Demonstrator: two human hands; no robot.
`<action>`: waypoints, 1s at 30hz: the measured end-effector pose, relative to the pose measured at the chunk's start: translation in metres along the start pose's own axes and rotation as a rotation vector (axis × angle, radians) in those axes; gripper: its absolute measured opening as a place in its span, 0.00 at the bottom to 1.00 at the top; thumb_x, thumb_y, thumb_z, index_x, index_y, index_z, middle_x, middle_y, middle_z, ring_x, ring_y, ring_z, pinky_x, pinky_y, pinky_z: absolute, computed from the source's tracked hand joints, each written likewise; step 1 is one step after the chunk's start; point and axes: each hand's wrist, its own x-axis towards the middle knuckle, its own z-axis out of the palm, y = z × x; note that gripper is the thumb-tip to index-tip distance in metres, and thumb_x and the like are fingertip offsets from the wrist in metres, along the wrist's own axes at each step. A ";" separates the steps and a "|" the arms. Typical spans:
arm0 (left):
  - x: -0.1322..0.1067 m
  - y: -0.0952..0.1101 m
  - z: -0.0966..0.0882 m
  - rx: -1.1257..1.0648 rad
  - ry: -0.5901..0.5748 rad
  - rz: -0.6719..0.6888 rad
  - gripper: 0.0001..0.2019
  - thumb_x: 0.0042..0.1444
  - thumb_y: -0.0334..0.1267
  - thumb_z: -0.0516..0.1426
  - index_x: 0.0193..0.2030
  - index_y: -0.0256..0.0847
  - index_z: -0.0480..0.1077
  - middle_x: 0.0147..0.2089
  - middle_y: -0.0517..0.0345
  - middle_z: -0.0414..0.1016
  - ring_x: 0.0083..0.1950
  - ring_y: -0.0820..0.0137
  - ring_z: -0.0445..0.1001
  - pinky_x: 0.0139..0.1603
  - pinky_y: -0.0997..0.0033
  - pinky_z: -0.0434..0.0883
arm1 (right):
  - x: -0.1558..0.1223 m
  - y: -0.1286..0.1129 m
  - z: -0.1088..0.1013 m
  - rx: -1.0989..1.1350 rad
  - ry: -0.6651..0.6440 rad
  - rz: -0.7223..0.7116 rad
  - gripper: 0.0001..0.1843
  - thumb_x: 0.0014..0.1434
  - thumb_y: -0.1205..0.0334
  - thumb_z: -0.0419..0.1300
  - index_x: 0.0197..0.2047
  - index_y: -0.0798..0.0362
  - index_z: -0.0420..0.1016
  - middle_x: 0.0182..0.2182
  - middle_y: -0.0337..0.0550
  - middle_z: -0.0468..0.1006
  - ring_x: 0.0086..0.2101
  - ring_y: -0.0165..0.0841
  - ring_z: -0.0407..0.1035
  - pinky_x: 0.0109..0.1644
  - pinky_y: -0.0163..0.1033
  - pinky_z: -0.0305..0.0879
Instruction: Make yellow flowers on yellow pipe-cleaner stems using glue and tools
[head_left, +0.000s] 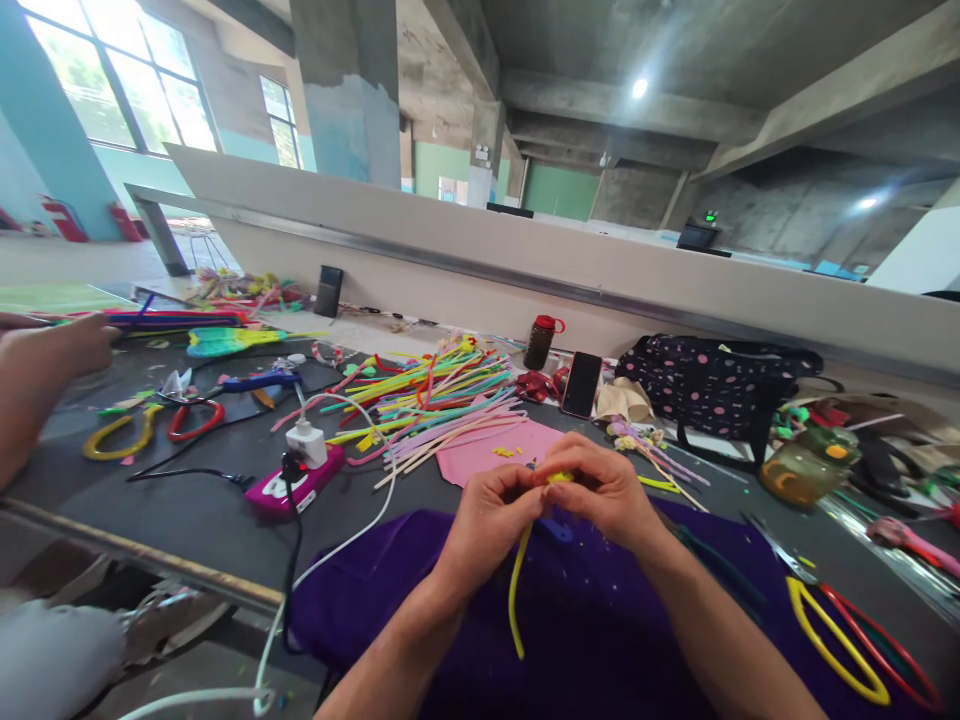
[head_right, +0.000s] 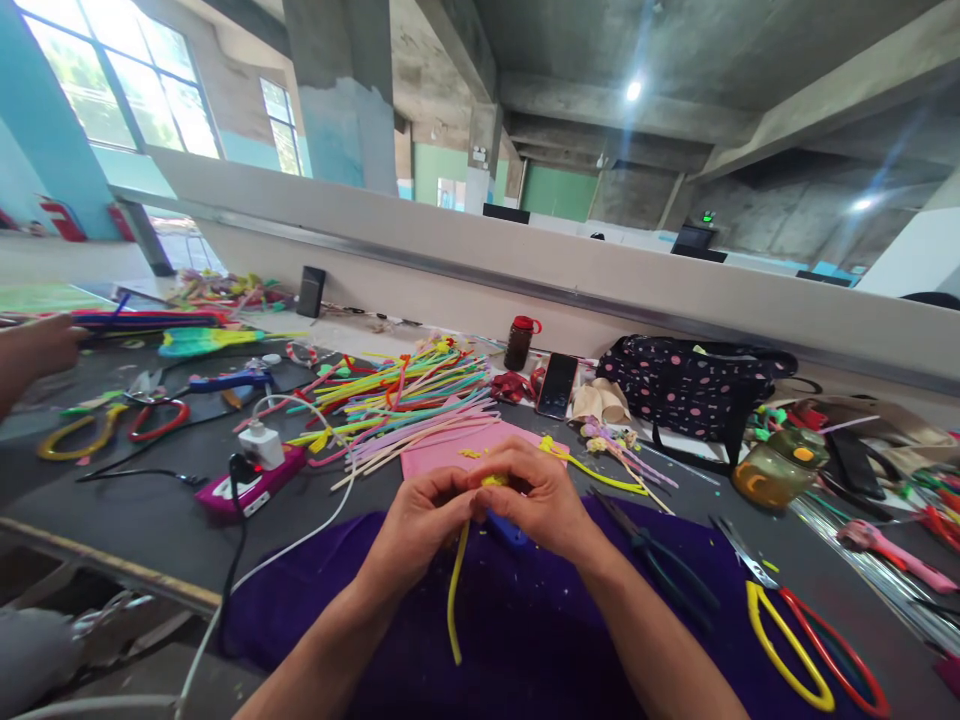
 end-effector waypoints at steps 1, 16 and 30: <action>0.000 0.000 0.000 -0.018 -0.008 -0.007 0.10 0.44 0.40 0.61 0.26 0.33 0.70 0.19 0.64 0.64 0.16 0.83 0.52 0.17 0.80 0.50 | 0.000 0.000 0.000 0.002 0.001 0.004 0.08 0.54 0.61 0.59 0.38 0.51 0.75 0.32 0.41 0.69 0.29 0.29 0.64 0.26 0.32 0.60; -0.010 0.018 -0.004 -0.042 -0.076 -0.073 0.12 0.45 0.43 0.59 0.27 0.35 0.68 0.18 0.61 0.69 0.12 0.84 0.52 0.13 0.82 0.46 | -0.007 -0.012 -0.021 0.158 -0.157 0.083 0.33 0.45 0.53 0.65 0.54 0.49 0.60 0.44 0.46 0.68 0.27 0.27 0.67 0.24 0.31 0.61; -0.004 -0.008 -0.002 -0.108 -0.123 -0.151 0.12 0.44 0.42 0.60 0.25 0.34 0.66 0.17 0.62 0.67 0.12 0.85 0.49 0.13 0.80 0.43 | 0.001 -0.008 -0.013 -0.088 -0.150 -0.098 0.13 0.51 0.57 0.61 0.40 0.52 0.73 0.33 0.42 0.71 0.31 0.30 0.64 0.30 0.33 0.60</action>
